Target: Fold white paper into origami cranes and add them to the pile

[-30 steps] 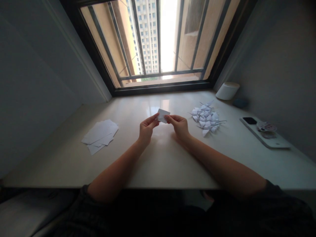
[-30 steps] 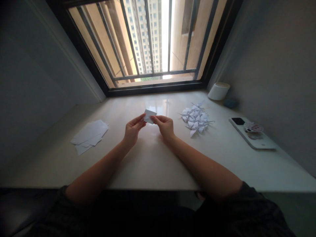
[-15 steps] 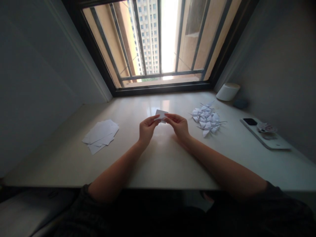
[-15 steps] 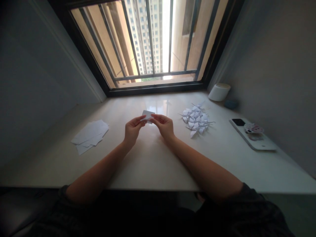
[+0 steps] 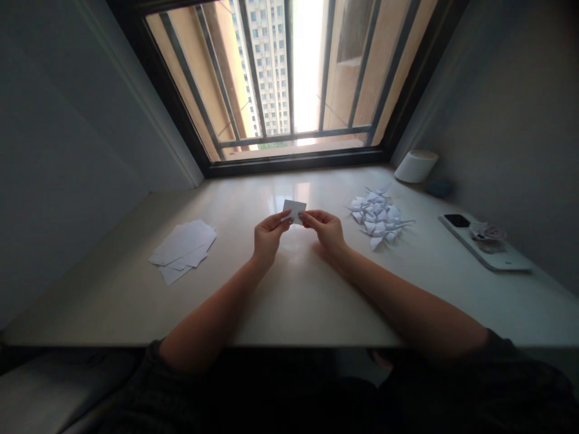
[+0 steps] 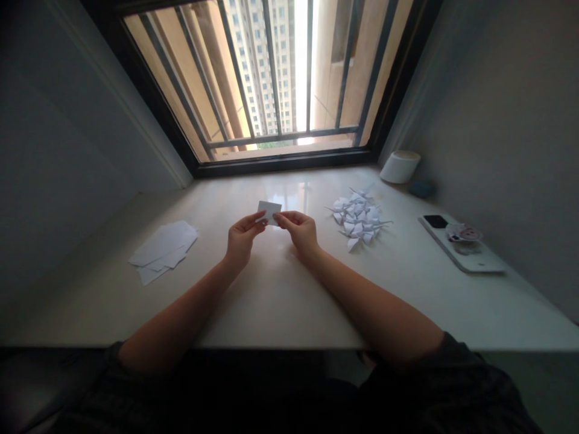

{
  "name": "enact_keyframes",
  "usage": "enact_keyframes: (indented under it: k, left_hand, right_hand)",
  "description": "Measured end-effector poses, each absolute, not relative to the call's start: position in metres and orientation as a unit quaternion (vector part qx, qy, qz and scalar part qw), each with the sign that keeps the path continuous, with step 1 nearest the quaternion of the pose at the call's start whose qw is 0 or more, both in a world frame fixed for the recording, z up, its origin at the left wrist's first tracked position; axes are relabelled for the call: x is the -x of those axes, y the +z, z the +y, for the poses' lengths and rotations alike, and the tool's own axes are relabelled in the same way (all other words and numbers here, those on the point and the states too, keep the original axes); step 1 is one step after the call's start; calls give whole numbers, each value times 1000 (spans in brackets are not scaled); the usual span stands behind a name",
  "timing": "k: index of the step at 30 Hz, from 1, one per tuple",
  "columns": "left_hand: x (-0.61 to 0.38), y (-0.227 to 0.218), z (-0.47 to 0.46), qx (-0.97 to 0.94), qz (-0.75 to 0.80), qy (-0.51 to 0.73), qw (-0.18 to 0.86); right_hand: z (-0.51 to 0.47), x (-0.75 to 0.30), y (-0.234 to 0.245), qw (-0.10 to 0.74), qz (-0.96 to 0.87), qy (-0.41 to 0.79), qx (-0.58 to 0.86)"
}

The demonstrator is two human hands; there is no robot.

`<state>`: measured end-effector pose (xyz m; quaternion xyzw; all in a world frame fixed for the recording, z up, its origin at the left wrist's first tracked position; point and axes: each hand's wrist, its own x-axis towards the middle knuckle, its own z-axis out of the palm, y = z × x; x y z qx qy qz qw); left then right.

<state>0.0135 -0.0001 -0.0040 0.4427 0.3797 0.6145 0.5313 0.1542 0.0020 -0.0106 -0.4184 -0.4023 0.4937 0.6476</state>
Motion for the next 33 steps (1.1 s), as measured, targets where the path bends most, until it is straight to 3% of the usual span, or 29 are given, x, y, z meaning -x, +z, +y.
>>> enact_keyframes:
  k: [27, 33]
  left_hand:
    - [-16, -1, -6, -412, 408, 585, 567]
    - [-16, -2, -4, -473, 420, 585, 508]
  right_hand:
    - [6, -151, -17, 692, -407, 458, 381]
    - [8, -157, -21, 674, -494, 376, 400]
